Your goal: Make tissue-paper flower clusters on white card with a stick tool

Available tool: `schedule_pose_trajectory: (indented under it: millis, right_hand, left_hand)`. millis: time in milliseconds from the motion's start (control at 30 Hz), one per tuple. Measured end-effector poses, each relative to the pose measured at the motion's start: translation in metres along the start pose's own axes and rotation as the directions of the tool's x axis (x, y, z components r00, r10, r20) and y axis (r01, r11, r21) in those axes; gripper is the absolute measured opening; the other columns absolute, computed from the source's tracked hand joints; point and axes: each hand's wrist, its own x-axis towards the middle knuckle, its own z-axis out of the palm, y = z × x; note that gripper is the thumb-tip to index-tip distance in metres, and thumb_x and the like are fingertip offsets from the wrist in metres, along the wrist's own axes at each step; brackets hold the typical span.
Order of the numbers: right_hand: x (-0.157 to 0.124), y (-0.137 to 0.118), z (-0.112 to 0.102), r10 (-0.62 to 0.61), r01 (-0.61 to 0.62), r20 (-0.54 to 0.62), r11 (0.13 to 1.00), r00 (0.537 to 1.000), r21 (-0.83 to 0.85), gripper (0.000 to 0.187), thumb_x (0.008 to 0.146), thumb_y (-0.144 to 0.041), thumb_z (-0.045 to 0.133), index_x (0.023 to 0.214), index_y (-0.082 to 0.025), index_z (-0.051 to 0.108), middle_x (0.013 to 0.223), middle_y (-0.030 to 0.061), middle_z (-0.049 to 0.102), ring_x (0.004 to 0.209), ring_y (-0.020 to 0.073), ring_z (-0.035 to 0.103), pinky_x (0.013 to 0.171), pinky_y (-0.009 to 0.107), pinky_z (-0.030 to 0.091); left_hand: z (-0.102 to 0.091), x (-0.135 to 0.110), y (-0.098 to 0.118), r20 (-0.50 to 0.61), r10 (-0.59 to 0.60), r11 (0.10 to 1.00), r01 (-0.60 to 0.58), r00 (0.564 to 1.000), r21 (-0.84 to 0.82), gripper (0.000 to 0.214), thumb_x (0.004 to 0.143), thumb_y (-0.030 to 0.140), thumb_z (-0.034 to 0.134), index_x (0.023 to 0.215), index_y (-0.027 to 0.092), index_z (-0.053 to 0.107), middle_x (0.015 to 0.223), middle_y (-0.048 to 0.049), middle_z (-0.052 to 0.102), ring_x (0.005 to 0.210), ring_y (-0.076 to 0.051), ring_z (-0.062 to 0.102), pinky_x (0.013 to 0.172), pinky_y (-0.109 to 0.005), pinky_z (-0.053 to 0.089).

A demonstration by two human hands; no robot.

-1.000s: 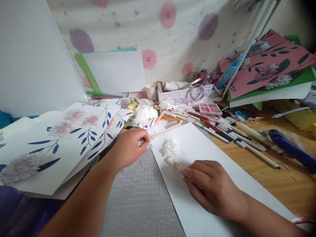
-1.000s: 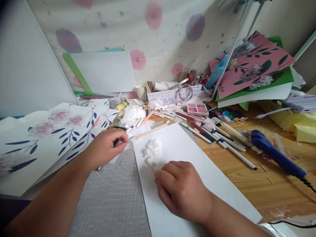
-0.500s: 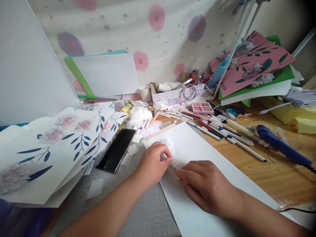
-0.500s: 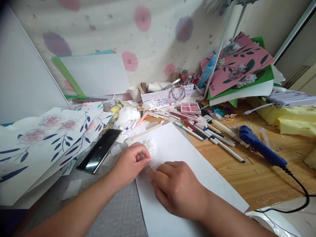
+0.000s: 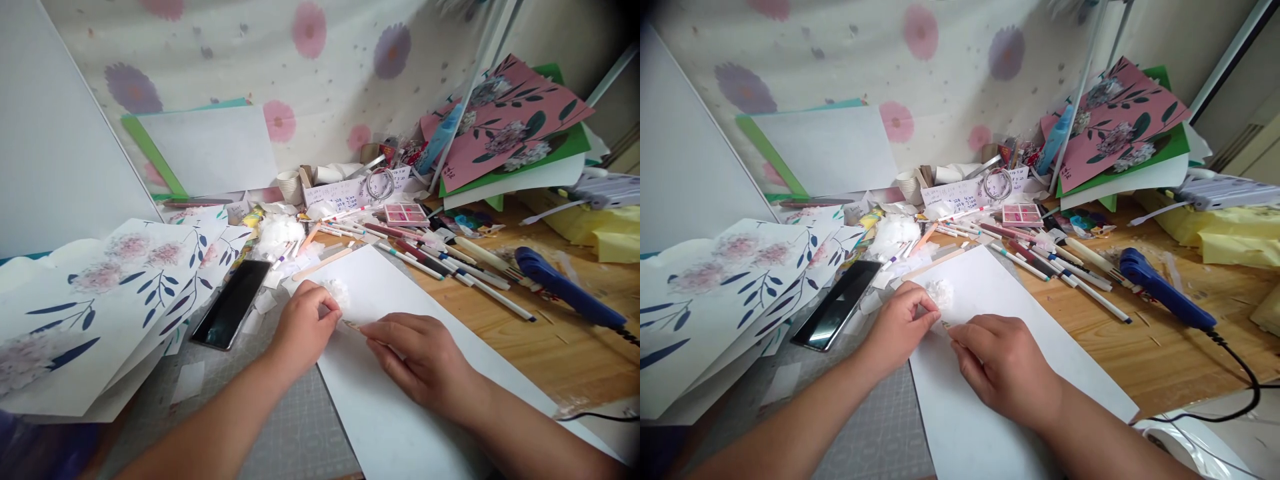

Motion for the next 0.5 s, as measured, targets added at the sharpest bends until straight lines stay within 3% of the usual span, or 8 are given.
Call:
schedule_pose_trajectory:
  millis: [200, 333, 500]
  right_hand:
    - [0.000, 0.001, 0.002, 0.057, -0.058, 0.106, 0.998, 0.993, 0.006, 0.017, 0.086, -0.008, 0.050, 0.093, -0.017, 0.063, 0.075, 0.0053, 0.068, 0.065, 0.0140, 0.062, 0.058, 0.024, 0.044]
    - [0.001, -0.001, 0.001, 0.108, -0.117, 0.181, 0.992, 0.978, 0.042, 0.016, 0.084, -0.008, 0.049, 0.085, -0.017, 0.063, 0.071, 0.0046, 0.066, 0.063, 0.0136, 0.059, 0.058, 0.024, 0.042]
    - [0.001, -0.001, 0.002, 0.086, -0.094, 0.220, 0.995, 0.972, 0.026, 0.016, 0.084, -0.008, 0.049, 0.083, -0.016, 0.063, 0.067, 0.0036, 0.062, 0.061, 0.0137, 0.055, 0.057, 0.025, 0.039]
  left_hand:
    - [-0.004, 0.000, -0.002, 0.072, 0.031, 0.999, -0.033, 0.997, 0.018, 0.014, 0.073, 0.007, 0.060, 0.069, 0.020, 0.060, 0.084, 0.0005, 0.054, 0.078, -0.014, 0.055, 0.070, -0.028, 0.044]
    - [-0.011, -0.002, -0.006, 0.121, 0.102, 0.990, -0.113, 0.987, 0.086, 0.015, 0.072, 0.006, 0.058, 0.071, 0.020, 0.062, 0.087, 0.0003, 0.053, 0.081, -0.014, 0.055, 0.072, -0.028, 0.045]
    - [-0.023, -0.005, -0.007, 0.176, 0.179, 0.951, -0.216, 0.968, 0.220, 0.016, 0.073, 0.008, 0.059, 0.072, 0.022, 0.066, 0.090, -0.0009, 0.054, 0.083, -0.016, 0.055, 0.074, -0.029, 0.044]
